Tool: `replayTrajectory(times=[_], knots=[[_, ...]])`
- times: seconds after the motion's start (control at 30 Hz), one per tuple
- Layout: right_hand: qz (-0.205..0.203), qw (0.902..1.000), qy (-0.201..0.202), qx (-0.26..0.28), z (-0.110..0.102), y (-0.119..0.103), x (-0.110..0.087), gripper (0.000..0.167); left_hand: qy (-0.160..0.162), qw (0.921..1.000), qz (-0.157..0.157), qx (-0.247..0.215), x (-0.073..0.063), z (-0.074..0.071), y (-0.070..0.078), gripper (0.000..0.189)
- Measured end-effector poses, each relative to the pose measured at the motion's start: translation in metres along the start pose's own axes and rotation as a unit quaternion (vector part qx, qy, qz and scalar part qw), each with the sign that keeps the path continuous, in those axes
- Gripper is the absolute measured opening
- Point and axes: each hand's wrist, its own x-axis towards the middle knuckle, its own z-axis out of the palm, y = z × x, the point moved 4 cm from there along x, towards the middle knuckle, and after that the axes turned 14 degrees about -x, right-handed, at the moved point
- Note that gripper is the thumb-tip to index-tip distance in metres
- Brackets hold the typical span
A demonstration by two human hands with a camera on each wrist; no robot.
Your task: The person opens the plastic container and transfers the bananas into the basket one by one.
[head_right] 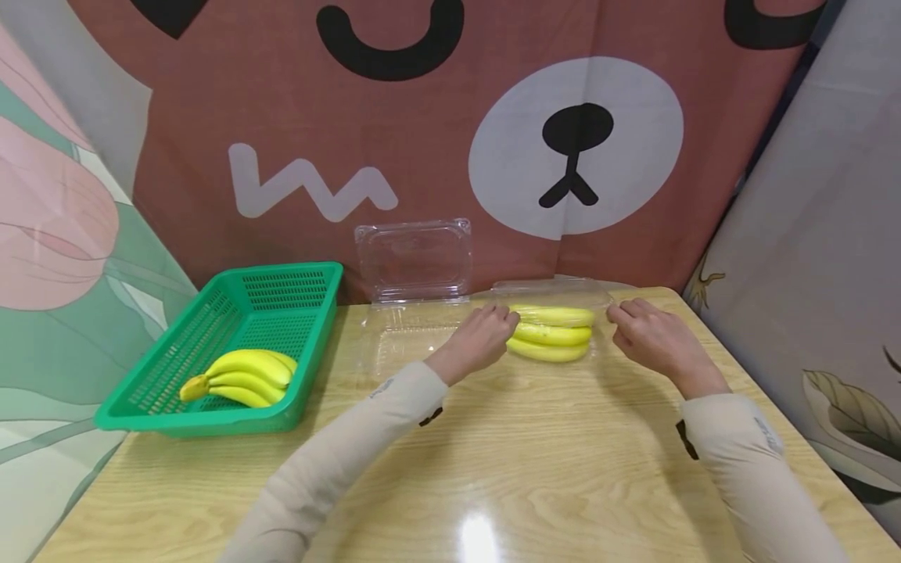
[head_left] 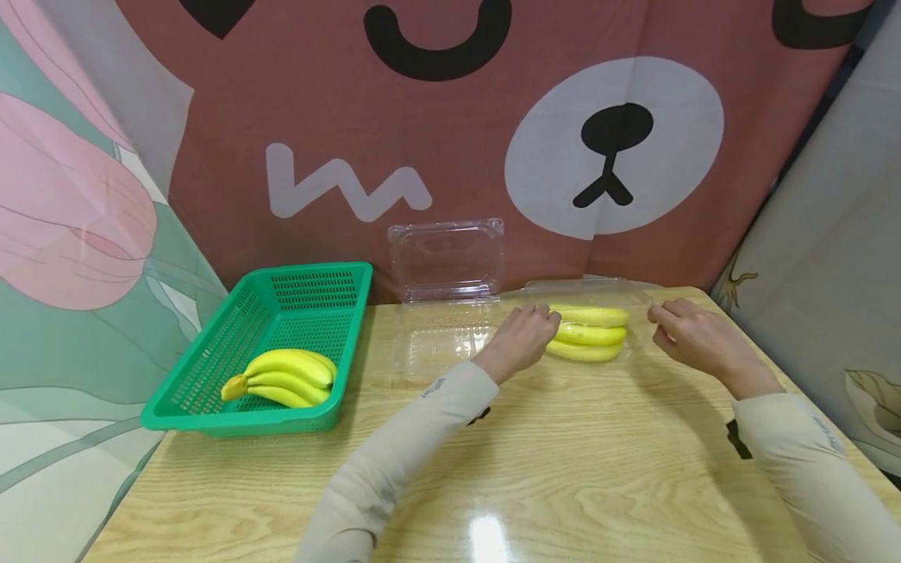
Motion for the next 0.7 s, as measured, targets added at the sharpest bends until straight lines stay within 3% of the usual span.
replayTrajectory(times=[0.13,0.33,0.53,0.7], knots=[[0.017,0.9997,-0.004,0.014,-0.003,0.001,-0.002,0.012,0.013,0.9994,-0.011,-0.032,-0.002,-0.004,-0.005,0.017],[0.079,0.9961,-0.033,0.021,-0.006,0.005,-0.008,0.029,0.062,0.991,-0.007,-0.118,-0.006,-0.006,-0.016,0.014],[0.141,0.9887,-0.05,0.016,-0.008,0.012,-0.015,0.03,0.117,0.9657,-0.014,-0.231,-0.012,-0.011,-0.027,0.011],[0.185,0.9804,-0.06,0.029,-0.007,0.013,-0.022,0.027,0.117,0.9484,-0.048,-0.291,-0.015,-0.009,-0.034,0.019]])
